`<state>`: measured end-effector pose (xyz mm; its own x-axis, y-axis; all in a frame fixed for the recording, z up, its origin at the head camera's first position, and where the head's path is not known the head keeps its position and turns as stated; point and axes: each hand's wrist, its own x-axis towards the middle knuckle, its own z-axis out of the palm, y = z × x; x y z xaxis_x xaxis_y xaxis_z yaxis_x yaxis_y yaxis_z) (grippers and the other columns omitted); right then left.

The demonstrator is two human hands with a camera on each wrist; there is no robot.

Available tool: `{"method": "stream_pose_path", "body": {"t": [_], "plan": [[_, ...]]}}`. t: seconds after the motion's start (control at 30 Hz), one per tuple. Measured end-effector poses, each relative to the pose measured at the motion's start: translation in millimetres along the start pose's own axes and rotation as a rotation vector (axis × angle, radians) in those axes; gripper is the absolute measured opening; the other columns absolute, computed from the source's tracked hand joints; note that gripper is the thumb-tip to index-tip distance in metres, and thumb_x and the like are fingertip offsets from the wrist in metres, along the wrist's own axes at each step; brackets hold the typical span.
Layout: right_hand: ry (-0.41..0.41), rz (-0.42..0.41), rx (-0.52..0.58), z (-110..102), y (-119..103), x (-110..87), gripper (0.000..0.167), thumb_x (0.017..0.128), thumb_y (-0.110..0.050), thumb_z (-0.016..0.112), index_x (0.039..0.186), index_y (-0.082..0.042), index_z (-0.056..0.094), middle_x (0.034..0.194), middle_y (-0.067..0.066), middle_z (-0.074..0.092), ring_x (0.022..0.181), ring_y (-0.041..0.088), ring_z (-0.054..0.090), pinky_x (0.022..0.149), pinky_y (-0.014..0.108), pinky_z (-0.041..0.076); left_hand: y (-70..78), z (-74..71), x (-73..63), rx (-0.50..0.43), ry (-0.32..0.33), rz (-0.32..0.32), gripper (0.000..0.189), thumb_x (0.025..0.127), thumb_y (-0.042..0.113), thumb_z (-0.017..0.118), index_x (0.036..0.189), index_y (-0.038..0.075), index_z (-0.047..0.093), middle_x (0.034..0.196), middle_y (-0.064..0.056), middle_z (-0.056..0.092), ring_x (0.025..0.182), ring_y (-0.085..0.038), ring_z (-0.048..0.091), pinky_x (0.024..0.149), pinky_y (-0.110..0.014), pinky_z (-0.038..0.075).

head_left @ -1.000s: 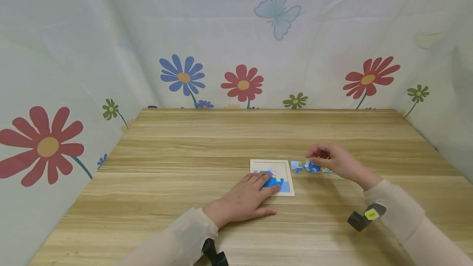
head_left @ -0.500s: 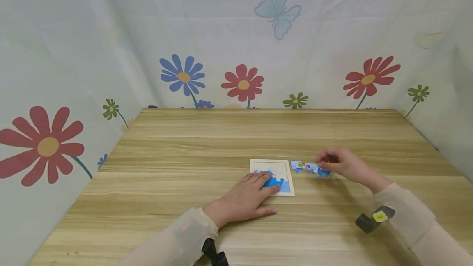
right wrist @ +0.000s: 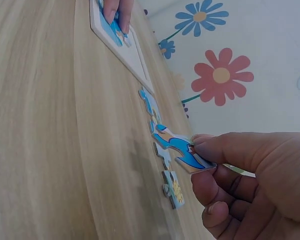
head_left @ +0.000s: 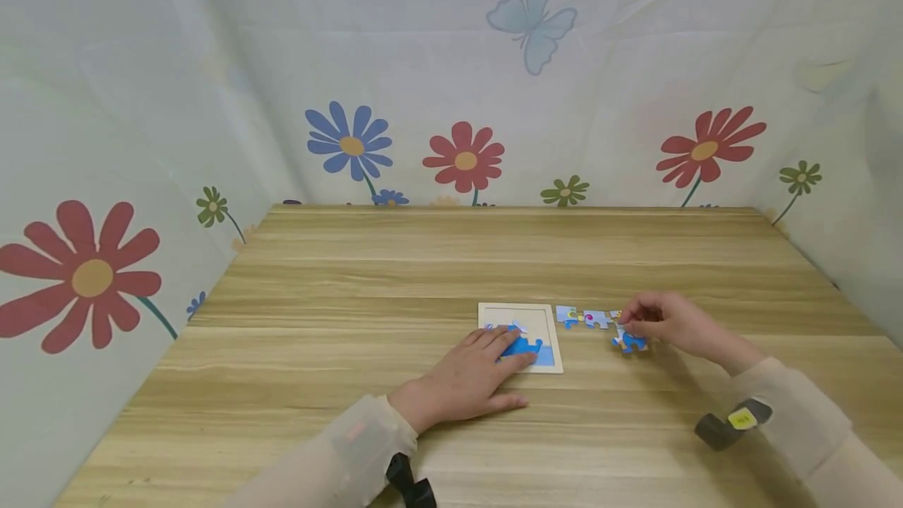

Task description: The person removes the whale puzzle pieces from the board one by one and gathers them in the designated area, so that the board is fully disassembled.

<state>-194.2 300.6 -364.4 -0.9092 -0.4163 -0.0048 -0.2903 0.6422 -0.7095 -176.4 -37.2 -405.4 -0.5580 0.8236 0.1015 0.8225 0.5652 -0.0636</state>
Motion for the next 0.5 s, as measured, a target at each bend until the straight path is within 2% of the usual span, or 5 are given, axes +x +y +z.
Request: {"method": "stream_pose_path", "body": {"t": [0.27,0.5], "plan": [[-0.002,-0.046,-0.020,1,6,-1.1,0.006,0.089,-0.003,0.064,0.093,0.002,0.066,0.081,0.001,0.061,0.066,-0.001,0.046,0.056,0.018,0.043,-0.1,-1.2,-0.9,-0.010,-0.013,-0.012,0.061,0.095,0.061,0.041,0.147,0.027,0.040,0.153,-0.009,0.038,0.143,-0.025,0.034,0.116,-0.042,0.030],[-0.014,0.046,-0.064,1,12,-2.3,0.010,0.090,-0.010,0.065,0.095,-0.002,0.065,0.083,0.002,0.062,0.067,-0.001,0.047,0.056,0.018,0.044,-0.2,-1.2,-0.9,-0.018,-0.019,-0.011,0.061,0.095,0.061,0.041,0.147,0.028,0.039,0.154,-0.009,0.037,0.144,-0.024,0.033,0.117,-0.043,0.030]]}}
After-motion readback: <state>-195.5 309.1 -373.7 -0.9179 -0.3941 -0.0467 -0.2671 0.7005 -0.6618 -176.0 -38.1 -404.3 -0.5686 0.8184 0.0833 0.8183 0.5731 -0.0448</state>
